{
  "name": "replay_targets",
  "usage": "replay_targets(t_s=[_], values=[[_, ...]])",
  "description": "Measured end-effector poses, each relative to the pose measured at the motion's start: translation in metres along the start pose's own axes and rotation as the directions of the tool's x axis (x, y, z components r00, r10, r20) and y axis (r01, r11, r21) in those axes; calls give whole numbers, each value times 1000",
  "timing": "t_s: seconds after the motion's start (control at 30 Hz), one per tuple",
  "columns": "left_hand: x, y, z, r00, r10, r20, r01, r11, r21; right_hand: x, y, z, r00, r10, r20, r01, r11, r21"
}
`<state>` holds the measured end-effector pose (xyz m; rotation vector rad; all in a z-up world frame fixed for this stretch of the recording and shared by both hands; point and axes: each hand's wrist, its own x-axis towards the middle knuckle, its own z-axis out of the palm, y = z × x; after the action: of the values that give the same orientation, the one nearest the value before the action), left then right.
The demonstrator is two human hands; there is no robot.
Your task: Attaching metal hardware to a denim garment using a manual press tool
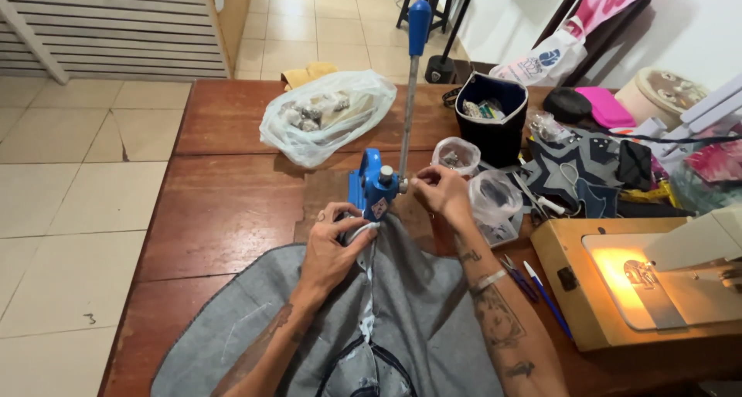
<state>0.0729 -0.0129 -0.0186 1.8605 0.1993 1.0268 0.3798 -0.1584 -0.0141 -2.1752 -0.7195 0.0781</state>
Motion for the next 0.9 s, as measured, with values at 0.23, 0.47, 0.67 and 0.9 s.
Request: replay_targets(t_s=[0.23,0.47,0.67,0.9], values=[[2,-9,2,1000,8,-12,-8,1000,-19,23,28,19,995,102,12,-99,980,-171],[-1,-8,1,1000,-14,-15,14,999,-39,39,64,15,985,173,2,-170,974,-150],[-1,-7,2,1000,-20,-13,20,999,-37,35,48,12,995,97,34,-86,966,-245],[-1,-7,0,1000,-15,-10,15,999,-50,4,15,-9,979,-204,-28,189,942,-277]])
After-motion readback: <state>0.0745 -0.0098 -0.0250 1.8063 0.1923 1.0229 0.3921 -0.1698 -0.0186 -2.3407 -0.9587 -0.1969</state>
